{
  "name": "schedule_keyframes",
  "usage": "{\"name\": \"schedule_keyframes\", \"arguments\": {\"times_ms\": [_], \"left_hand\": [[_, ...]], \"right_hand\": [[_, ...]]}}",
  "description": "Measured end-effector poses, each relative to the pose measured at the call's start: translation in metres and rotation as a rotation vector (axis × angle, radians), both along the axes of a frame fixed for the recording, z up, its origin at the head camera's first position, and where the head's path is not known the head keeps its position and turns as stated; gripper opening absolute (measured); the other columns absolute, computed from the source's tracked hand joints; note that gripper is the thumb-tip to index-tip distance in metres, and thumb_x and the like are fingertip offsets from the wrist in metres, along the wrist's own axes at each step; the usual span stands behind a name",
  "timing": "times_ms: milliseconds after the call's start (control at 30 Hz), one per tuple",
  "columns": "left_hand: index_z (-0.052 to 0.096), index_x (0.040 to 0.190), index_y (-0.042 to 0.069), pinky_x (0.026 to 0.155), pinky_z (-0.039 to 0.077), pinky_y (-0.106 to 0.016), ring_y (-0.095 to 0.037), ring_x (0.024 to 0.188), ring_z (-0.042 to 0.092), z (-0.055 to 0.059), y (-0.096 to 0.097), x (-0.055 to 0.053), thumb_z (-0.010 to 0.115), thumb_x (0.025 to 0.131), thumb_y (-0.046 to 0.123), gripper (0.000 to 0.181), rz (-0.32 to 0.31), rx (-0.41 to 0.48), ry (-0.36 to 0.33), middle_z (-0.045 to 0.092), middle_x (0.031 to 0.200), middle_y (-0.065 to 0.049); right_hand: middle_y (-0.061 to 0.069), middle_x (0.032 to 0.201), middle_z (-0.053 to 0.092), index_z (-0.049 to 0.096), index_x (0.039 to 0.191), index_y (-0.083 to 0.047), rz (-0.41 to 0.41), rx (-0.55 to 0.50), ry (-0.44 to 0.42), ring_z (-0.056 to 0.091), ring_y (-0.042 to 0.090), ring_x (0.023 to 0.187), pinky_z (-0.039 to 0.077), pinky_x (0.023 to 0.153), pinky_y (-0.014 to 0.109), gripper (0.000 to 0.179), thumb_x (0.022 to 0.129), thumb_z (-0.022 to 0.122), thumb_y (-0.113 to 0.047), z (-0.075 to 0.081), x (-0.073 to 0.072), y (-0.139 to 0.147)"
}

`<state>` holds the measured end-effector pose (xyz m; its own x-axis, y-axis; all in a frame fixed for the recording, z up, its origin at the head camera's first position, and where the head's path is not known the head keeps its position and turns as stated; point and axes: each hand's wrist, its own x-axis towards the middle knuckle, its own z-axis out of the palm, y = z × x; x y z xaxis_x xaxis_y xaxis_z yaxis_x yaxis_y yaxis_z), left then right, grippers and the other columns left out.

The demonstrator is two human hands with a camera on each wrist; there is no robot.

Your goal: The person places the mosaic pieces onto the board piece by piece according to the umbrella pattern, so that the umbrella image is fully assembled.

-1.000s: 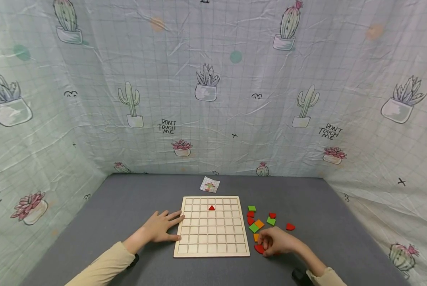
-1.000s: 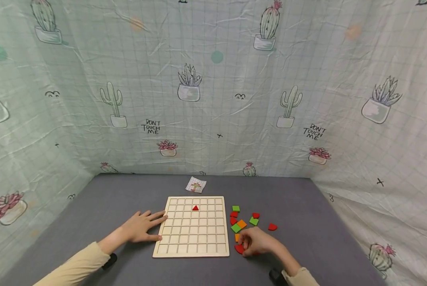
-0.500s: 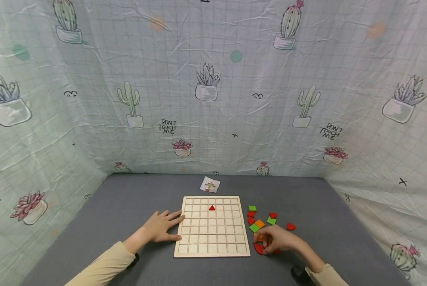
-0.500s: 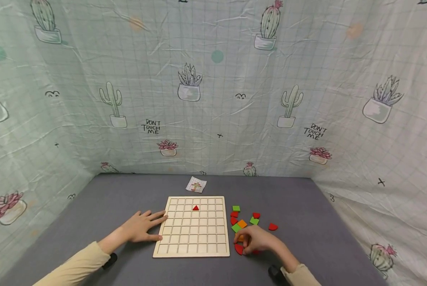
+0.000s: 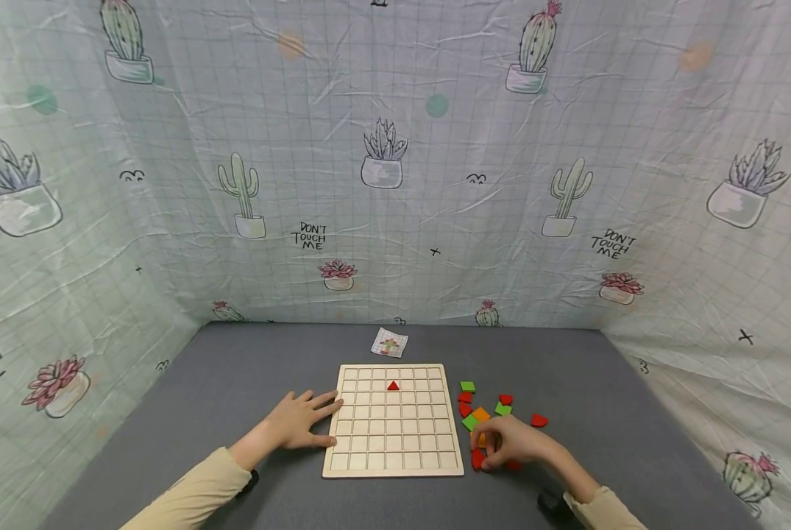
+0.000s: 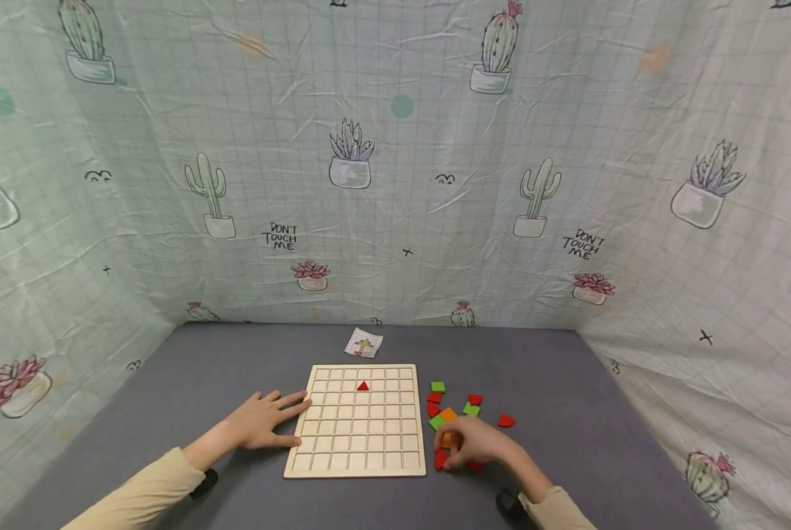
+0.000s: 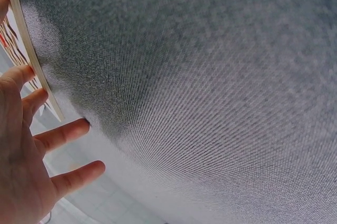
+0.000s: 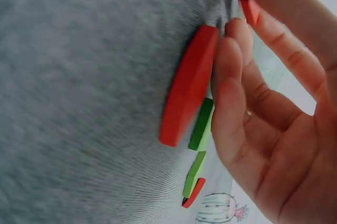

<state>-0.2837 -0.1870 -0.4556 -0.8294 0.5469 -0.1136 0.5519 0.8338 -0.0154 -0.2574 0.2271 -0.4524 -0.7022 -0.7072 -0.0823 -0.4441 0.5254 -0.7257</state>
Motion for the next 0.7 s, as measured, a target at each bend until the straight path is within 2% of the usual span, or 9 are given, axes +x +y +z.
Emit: {"name": "schedule_keyframes", "arguments": {"times_ms": [233,433,567,700], "left_hand": [[0.034,0.138,0.024,0.095,0.028,-0.061,-0.037,0.125,0.037,0.001,-0.001,0.001,0.045,0.080,0.065,0.072,0.003,-0.001,-0.009,0.032,0.144,0.000],[0.034,0.138,0.025,0.095,0.028,-0.061,-0.038,0.125,0.037,0.000,-0.001,0.001,0.042,0.079,0.068,0.074,-0.007,0.021,0.002,0.033,0.144,0.000],[0.034,0.138,0.027,0.093,0.028,-0.062,-0.038,0.123,0.039,0.001,-0.001,0.003,0.038,0.079,0.071,0.074,-0.025,0.022,0.025,0.034,0.143,0.001],[0.035,0.138,0.025,0.094,0.029,-0.061,-0.037,0.124,0.038,0.002,-0.001,0.003,0.040,0.079,0.069,0.073,-0.022,0.010,0.027,0.034,0.143,0.000]], "right_hand": [[0.015,0.069,0.063,0.060,0.095,-0.001,-0.018,-0.097,-0.056,0.056,0.007,0.056,0.048,0.054,0.022,0.025,0.075,0.071,-0.011,0.005,-0.005,-0.005],[0.018,0.073,0.064,0.060,0.099,0.000,-0.038,-0.141,-0.089,0.058,0.013,0.056,0.049,0.053,0.027,0.024,0.077,0.067,-0.008,0.006,-0.011,-0.013],[0.016,0.074,0.064,0.061,0.099,-0.001,-0.055,-0.124,-0.073,0.054,0.011,0.054,0.046,0.051,0.024,0.023,0.077,0.064,-0.003,0.006,-0.017,-0.020],[0.014,0.073,0.065,0.061,0.097,-0.002,-0.060,-0.116,-0.013,0.054,0.012,0.053,0.045,0.052,0.020,0.021,0.077,0.065,-0.004,0.006,-0.025,-0.029]]}}
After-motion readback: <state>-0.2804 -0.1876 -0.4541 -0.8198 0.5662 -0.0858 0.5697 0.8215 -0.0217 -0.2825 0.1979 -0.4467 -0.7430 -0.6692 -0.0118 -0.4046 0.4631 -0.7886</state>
